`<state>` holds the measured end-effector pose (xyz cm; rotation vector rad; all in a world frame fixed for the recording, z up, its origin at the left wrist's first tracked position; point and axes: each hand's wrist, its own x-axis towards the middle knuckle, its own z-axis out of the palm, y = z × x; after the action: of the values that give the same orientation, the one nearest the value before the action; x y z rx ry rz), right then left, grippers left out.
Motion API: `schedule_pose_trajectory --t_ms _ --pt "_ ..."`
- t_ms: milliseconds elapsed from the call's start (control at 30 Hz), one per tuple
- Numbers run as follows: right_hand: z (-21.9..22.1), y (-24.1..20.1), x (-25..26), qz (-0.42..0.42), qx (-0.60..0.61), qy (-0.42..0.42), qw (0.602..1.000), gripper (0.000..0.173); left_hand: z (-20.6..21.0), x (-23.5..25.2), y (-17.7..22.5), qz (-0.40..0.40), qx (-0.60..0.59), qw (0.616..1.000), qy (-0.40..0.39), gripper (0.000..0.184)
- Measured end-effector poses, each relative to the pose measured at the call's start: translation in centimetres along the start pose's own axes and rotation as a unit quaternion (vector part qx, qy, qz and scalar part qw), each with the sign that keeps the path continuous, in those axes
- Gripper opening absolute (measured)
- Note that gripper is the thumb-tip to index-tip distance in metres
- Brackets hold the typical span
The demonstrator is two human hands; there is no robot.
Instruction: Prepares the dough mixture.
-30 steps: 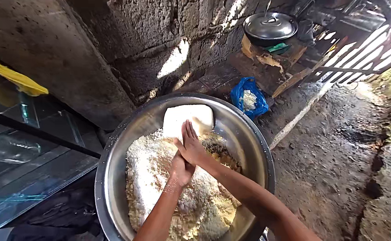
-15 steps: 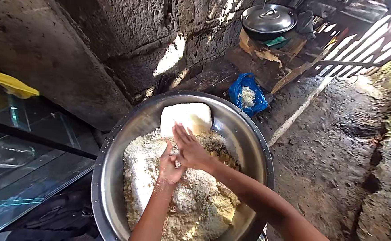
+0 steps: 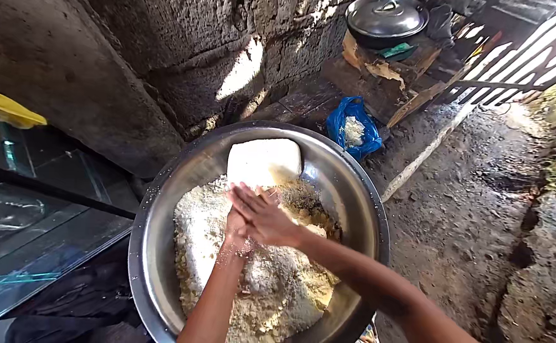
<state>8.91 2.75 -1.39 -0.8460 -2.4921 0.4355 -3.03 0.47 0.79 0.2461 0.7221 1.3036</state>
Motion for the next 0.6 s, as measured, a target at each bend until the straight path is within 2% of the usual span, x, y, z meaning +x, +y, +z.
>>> schedule_pose_trajectory --t_ms 67,100,133,200,267,333,367,433,500,600 --pt "-1.2 3.3 0.2 0.007 -0.113 0.016 0.993 0.062 0.0 0.4 -0.3 -0.051 0.061 0.997 0.004 0.059" --pt "-2.4 4.5 0.4 0.04 -0.15 -0.01 0.988 0.062 0.1 0.6 -0.5 -0.069 0.075 0.995 -0.009 0.051" --pt "-3.8 5.5 0.3 0.08 -0.152 -0.042 0.984 0.062 0.2 0.7 -0.8 -0.072 0.087 0.993 -0.02 0.041" --pt "-6.4 7.9 0.0 0.156 -0.053 -0.073 0.984 0.056 0.2 1.1 -1.3 -0.038 0.117 0.992 -0.038 0.026" --pt "-8.2 10.7 -1.2 0.195 0.039 -0.079 0.977 0.039 -0.4 1.3 -0.8 -0.004 0.148 0.988 -0.038 0.03" --pt "-8.4 13.1 -3.3 0.226 0.023 -0.14 0.964 0.016 -1.1 1.4 0.2 0.005 0.159 0.987 -0.016 0.028" --pt "-7.8 14.3 -4.3 0.244 -0.004 -0.19 0.951 0.011 -1.4 1.5 0.7 0.006 0.16 0.987 -0.005 0.025" --pt "-6.3 15.6 -5.7 0.283 -0.051 -0.273 0.918 0.012 -2.1 1.9 1.2 0.009 0.116 0.993 0.013 0.021" --pt "-5.0 16.1 -6.5 0.306 -0.075 -0.311 0.897 0.022 -2.4 2.1 1.7 -0.009 0.046 0.998 0.033 0.034" --pt "-3.4 16.0 -6.5 0.299 -0.104 -0.334 0.888 0.024 -1.9 1.8 2.3 -0.002 0.095 0.984 0.15 0.048"
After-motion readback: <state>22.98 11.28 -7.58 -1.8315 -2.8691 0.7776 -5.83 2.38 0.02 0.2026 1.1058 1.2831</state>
